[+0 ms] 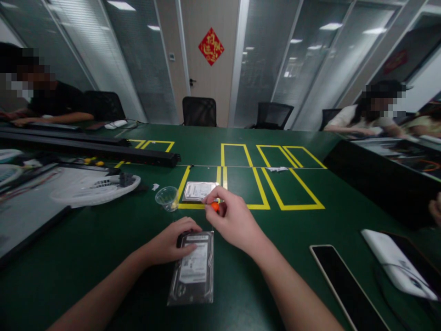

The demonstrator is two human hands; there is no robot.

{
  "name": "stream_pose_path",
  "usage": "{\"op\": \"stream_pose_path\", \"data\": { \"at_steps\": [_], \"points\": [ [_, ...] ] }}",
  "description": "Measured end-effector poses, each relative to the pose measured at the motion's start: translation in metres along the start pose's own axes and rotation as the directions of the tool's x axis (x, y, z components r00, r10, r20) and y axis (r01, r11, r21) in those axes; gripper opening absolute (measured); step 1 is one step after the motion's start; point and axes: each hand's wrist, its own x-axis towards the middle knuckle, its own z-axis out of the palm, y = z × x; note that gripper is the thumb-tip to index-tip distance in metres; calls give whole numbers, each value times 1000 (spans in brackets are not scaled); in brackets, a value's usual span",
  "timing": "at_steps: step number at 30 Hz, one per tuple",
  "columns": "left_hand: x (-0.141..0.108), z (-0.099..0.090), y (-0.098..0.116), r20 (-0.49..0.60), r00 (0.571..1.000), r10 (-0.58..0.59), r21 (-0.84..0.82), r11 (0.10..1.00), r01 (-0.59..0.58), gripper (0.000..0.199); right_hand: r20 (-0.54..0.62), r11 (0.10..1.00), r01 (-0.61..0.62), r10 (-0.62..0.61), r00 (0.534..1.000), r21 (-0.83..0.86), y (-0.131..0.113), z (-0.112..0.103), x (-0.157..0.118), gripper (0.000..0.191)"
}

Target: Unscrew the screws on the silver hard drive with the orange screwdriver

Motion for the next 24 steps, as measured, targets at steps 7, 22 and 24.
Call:
{"op": "stream_pose_path", "data": {
  "at_steps": [7, 22, 24],
  "points": [
    [1, 1, -1, -10, 1000, 13, 6, 1000, -13, 32, 129, 1000, -6, 8, 992, -21, -5, -7, -2, 23],
    [0, 1, -2, -16, 1000, 12, 8, 1000, -12, 31, -2, 999, 32, -32, 999, -1, 0, -2, 1, 10],
    [0, 1, -2, -18, 1000, 14, 3, 1000, -14, 31, 42, 999, 41, -40, 998, -22, -2, -4, 0, 13]
  ]
}}
